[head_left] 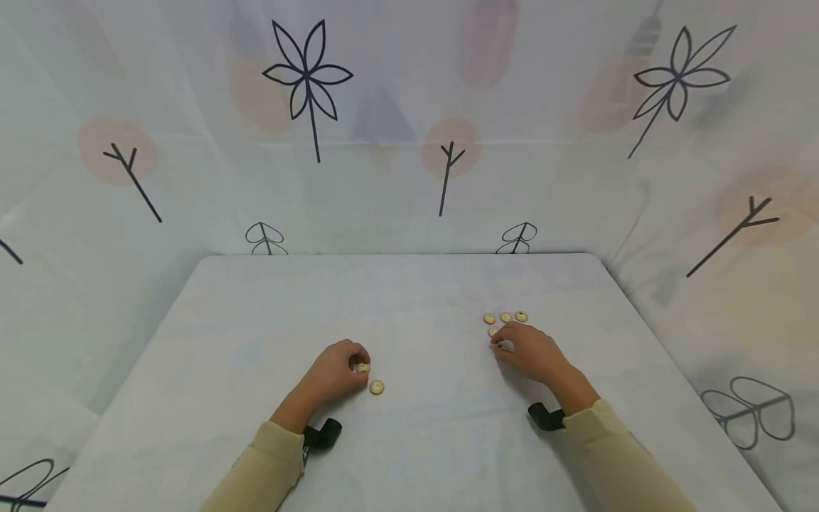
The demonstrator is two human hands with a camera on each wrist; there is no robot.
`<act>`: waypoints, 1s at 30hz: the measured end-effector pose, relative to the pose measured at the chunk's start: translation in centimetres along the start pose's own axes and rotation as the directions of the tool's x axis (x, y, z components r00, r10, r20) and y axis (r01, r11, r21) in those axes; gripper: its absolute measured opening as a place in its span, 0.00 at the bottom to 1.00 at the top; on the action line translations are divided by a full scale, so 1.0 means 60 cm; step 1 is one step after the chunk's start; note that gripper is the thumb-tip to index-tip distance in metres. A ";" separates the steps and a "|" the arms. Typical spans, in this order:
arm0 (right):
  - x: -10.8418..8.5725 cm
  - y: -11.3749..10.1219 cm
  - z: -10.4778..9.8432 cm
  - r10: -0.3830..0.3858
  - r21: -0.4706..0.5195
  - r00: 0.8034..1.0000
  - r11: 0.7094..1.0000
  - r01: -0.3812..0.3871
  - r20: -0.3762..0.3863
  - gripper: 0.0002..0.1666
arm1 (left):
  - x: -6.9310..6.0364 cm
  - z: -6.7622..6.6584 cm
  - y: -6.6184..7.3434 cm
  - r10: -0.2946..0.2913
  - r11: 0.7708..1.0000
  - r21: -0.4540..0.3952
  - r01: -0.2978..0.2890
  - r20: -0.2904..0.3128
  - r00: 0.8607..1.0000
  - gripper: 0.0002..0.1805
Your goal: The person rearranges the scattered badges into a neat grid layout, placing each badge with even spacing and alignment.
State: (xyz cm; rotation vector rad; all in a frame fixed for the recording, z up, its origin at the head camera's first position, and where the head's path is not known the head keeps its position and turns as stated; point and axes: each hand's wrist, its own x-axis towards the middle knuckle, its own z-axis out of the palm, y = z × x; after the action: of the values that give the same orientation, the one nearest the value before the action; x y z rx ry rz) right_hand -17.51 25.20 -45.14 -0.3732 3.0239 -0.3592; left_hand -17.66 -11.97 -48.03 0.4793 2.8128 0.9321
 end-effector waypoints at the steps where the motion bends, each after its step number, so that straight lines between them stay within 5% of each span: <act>1: 0.002 -0.002 0.001 -0.001 -0.001 1.000 1.000 0.001 0.004 0.11 | 0.000 0.000 -0.001 0.001 1.000 0.004 -0.001 -0.001 1.000 0.06; 30: 0.041 -0.125 0.036 -0.118 0.092 0.992 0.989 0.113 0.044 0.10 | 0.005 0.004 -0.005 0.046 0.999 0.003 -0.046 -0.022 0.999 0.05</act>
State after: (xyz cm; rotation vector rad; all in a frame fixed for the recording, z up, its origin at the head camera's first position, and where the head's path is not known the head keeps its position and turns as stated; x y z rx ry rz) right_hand -17.94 17.03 -45.53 -0.5434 2.9331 -0.4841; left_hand -17.99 -11.99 -48.41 0.5396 2.8341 0.9478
